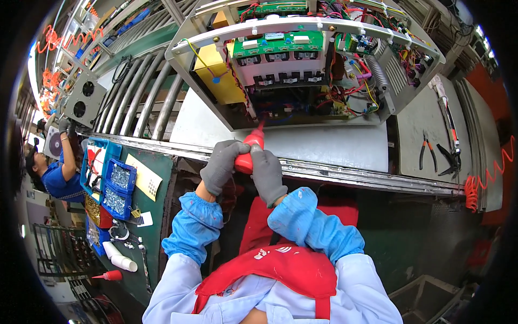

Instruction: Assembling, wiring, dusting, and sealing an industrial power inverter unit on an assembly line.

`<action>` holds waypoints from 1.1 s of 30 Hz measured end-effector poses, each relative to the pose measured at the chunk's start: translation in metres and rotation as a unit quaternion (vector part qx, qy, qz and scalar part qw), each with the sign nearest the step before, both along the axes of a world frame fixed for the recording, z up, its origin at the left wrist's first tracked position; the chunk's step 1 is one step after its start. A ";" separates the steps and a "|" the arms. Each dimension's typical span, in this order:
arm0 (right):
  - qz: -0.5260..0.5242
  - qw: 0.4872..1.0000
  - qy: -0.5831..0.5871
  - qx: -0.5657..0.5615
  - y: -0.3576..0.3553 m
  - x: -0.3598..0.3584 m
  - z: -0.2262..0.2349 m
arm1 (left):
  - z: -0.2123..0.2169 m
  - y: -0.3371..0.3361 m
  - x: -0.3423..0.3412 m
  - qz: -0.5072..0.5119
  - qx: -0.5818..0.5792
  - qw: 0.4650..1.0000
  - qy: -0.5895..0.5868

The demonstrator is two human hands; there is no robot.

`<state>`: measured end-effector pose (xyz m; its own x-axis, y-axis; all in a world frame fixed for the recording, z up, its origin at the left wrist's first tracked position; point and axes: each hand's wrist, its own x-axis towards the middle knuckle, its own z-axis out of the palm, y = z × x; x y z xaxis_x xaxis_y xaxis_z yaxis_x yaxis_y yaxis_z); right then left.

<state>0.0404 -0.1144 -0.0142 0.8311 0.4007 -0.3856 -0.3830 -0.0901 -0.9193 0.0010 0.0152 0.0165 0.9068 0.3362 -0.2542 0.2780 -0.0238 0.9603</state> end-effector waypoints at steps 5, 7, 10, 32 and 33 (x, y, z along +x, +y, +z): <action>0.008 0.999 -0.015 0.032 -0.005 0.006 0.001 | -0.003 -0.006 0.000 0.054 -0.015 0.998 0.025; 0.017 0.999 -0.014 0.038 -0.009 0.010 0.002 | -0.003 -0.012 0.001 0.056 -0.007 0.998 0.014; 0.034 0.999 -0.007 0.037 -0.020 0.017 0.003 | 0.001 -0.024 -0.002 0.054 0.019 0.998 0.020; 0.005 0.986 -0.167 -0.011 -0.070 0.039 -0.016 | -0.022 -0.072 0.016 0.031 -0.081 0.996 0.000; 0.007 0.986 -0.167 -0.013 -0.069 0.039 -0.016 | -0.024 -0.071 0.017 0.041 -0.086 0.995 -0.007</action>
